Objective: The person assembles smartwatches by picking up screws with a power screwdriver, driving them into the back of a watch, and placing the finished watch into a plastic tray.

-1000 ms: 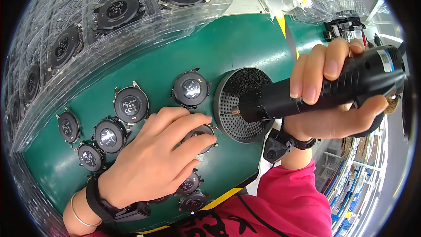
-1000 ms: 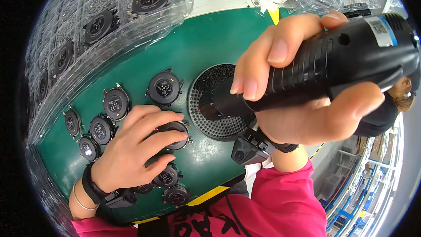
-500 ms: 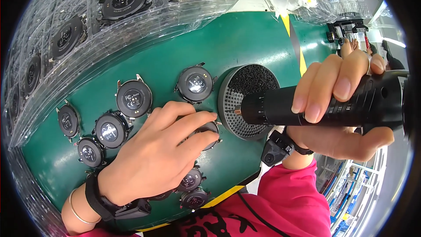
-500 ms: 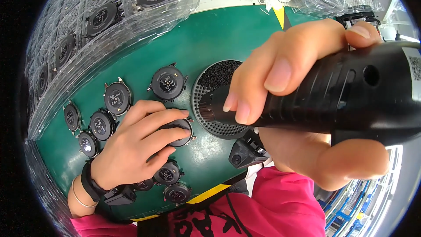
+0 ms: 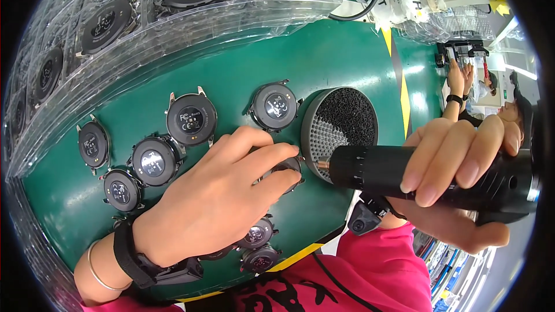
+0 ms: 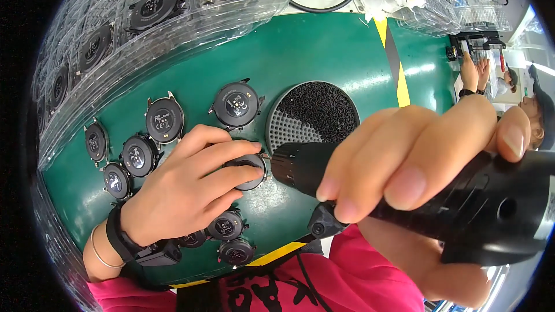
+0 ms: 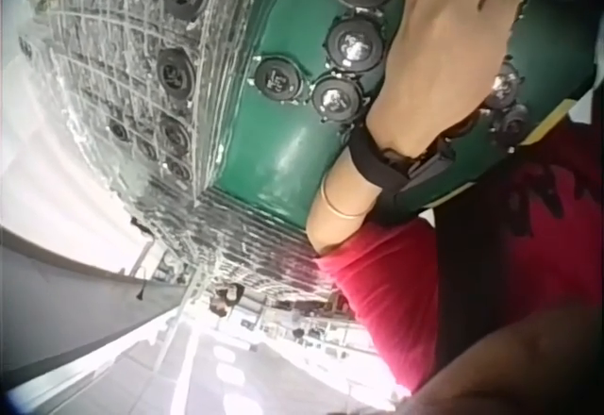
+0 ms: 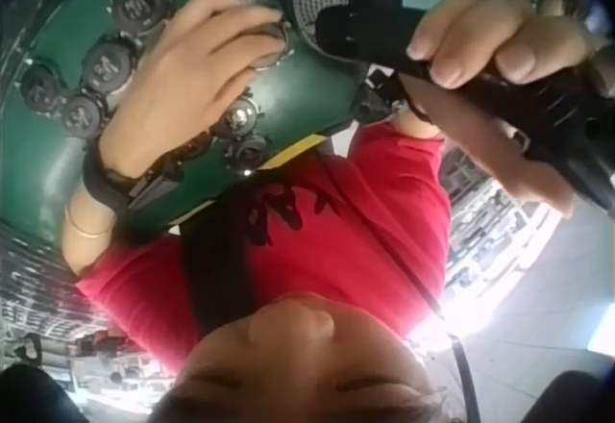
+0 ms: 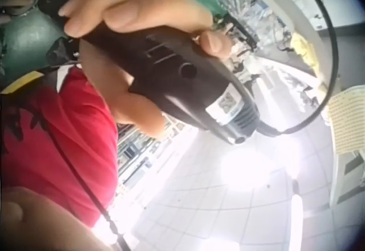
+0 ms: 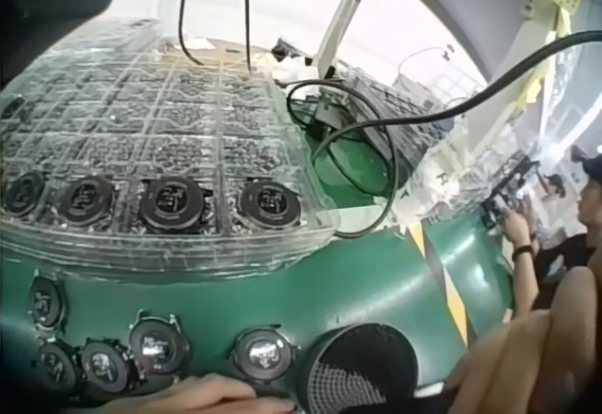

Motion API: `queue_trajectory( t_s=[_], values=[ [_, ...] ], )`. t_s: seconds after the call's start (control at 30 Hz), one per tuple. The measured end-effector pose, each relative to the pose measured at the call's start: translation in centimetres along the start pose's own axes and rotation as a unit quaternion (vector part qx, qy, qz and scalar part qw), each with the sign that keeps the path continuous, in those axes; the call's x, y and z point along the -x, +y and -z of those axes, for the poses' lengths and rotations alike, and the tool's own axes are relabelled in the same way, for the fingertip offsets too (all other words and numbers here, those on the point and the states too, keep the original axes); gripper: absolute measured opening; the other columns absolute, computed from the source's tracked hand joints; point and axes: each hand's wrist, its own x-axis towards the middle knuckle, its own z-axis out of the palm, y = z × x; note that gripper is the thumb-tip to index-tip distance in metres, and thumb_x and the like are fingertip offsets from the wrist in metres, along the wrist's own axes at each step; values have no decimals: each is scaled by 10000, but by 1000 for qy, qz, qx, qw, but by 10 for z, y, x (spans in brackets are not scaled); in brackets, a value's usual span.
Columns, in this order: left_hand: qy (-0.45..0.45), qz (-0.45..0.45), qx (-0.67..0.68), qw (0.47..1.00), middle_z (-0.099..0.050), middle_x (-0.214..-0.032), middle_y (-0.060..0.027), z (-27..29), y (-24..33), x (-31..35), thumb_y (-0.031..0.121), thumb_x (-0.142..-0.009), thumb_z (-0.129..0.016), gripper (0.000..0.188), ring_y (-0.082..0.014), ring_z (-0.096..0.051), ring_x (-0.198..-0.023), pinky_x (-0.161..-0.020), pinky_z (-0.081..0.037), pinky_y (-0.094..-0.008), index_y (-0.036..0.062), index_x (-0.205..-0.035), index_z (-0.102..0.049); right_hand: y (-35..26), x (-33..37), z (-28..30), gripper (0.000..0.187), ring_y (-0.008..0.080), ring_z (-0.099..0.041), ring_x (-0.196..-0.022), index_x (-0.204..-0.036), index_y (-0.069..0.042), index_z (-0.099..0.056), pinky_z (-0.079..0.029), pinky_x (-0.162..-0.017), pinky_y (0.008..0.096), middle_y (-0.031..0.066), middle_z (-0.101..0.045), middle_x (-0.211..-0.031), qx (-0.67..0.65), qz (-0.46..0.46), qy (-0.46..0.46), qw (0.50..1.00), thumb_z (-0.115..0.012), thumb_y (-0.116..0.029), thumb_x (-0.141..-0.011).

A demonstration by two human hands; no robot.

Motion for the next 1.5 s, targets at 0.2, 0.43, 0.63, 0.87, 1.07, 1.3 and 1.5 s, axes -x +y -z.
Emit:
queue_trajectory(
  t_s=[0.2,0.43,0.63,0.87,1.07,1.3,1.5],
  values=[
    [3,-8,-4,1000,-616,-1287,-55,-1,0,0,47,-701,-789,409,-309,-550,-1099,-917,-507,-406,80,-1097,-695,-7,-2,1,749,142,-570,-527,-1179,44,-341,-506,-447,247,85,-517,-887,93,-3,-68,993,-785,-445,-827],
    [2,-7,0,1000,-612,-1293,-56,-2,-1,0,46,-703,-785,405,-313,-547,-1106,-917,-508,-409,76,-1097,-695,-5,-3,1,768,145,-585,-537,-1174,41,-335,-513,-451,243,86,-525,-895,94,21,-76,992,-798,-456,-814],
    [2,-16,-4,1000,-611,-1296,-55,-3,-1,-1,50,-705,-785,405,-313,-548,-1109,-917,-509,-405,80,-1099,-698,-3,-2,-1,785,147,-597,-545,-1169,38,-329,-519,-454,239,87,-532,-902,99,39,-82,991,-809,-464,-803],
    [-5,-11,-5,1000,-610,-1295,-64,-3,-1,0,53,-706,-784,405,-317,-549,-1109,-917,-509,-405,76,-1101,-697,-5,-2,5,794,149,-605,-552,-1159,34,-328,-523,-459,237,86,-537,-907,91,41,-89,991,-821,-468,-792],
    [-5,-9,3,1000,-608,-1294,-81,-4,-1,0,50,-707,-780,407,-325,-550,-1105,-916,-509,-410,68,-1105,-695,-13,-3,14,785,148,-603,-556,-1139,27,-333,-523,-465,238,83,-538,-907,75,14,-99,992,-833,-462,-782],
    [-3,-11,1,1000,-608,-1292,-86,-6,-1,0,46,-702,-784,411,-330,-553,-1098,-908,-513,-410,66,-1103,-694,-16,-3,17,775,147,-602,-560,-1115,18,-339,-523,-472,239,78,-539,-908,59,-14,-113,992,-847,-455,-771],
    [-1,-11,1,1000,-609,-1287,-89,-7,-2,1,43,-696,-787,414,-331,-555,-1093,-906,-514,-408,65,-1099,-696,-9,1,14,769,146,-601,-563,-1100,12,-341,-523,-476,239,75,-538,-905,59,-2,-106,993,-855,-451,-764]
  ],
)
